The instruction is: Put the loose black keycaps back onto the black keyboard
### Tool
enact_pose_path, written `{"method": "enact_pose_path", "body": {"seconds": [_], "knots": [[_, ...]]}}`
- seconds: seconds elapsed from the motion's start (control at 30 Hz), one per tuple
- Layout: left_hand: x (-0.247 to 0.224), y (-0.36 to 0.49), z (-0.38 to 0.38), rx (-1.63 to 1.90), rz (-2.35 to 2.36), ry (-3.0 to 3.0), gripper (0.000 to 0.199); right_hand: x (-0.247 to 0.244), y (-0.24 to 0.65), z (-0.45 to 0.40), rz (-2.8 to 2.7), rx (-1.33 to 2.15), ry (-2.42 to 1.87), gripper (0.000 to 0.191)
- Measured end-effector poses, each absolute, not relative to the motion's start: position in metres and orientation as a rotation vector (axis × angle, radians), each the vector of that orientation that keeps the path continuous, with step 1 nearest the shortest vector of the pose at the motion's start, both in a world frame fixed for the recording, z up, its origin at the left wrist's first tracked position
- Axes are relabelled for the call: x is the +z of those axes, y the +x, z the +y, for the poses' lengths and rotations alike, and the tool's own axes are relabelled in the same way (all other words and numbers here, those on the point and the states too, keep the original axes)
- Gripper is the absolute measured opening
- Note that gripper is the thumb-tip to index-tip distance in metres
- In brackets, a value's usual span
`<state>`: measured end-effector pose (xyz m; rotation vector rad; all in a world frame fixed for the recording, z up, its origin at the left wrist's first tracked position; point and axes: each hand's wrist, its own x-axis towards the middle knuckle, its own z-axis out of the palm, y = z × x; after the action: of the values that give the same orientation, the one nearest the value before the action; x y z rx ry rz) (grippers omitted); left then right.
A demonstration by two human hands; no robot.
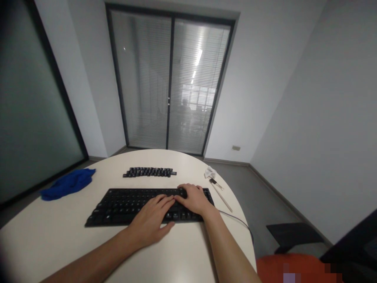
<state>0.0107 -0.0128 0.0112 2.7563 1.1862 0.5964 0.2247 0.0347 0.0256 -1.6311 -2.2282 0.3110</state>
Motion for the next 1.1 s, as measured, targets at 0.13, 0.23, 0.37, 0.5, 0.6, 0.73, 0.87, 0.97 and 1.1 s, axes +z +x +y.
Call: {"method": "enact_pose_path", "body": {"seconds": [0.13, 0.23, 0.37, 0.5, 0.6, 0.73, 0.87, 0.97, 1.1], "knots": [[0.0082, 0.0106, -0.0126, 0.599, 1.194, 2.776, 0.061, 0.0272, 0.2244, 0.0333, -2.231, 0.298, -1.649, 0.042], [0.0072, 0.0103, -0.0129, 0.608, 1.188, 2.800, 0.060, 0.0287, 0.2239, 0.0313, -2.253, 0.277, -1.639, 0.043], [0.0090, 0.0114, -0.0145, 0.654, 1.203, 2.805, 0.056, 0.0289, 0.2231, 0.0293, -2.283, 0.229, -1.639, 0.044], [0.0114, 0.0133, -0.0141, 0.737, 1.325, 2.760, 0.047, 0.0289, 0.2222, 0.0303, -2.265, 0.231, -1.662, 0.041], [0.0100, 0.0129, -0.0112, 0.782, 1.547, 2.692, 0.048, 0.0289, 0.2223, 0.0320, -2.266, 0.231, -1.639, 0.042], [0.0055, 0.0117, -0.0080, 0.711, 1.696, 2.642, 0.055, 0.0265, 0.2235, 0.0339, -2.265, 0.209, -1.631, 0.041], [0.0046, 0.0114, -0.0079, 0.678, 1.695, 2.637, 0.055, 0.0233, 0.2242, 0.0347, -2.246, 0.193, -1.630, 0.040], [0.0051, 0.0112, -0.0079, 0.707, 1.685, 2.625, 0.054, 0.0222, 0.2240, 0.0349, -2.239, 0.191, -1.646, 0.038], [0.0040, 0.0109, -0.0068, 0.728, 1.682, 2.611, 0.054, 0.0219, 0.2244, 0.0359, -2.236, 0.181, -1.651, 0.038]]}}
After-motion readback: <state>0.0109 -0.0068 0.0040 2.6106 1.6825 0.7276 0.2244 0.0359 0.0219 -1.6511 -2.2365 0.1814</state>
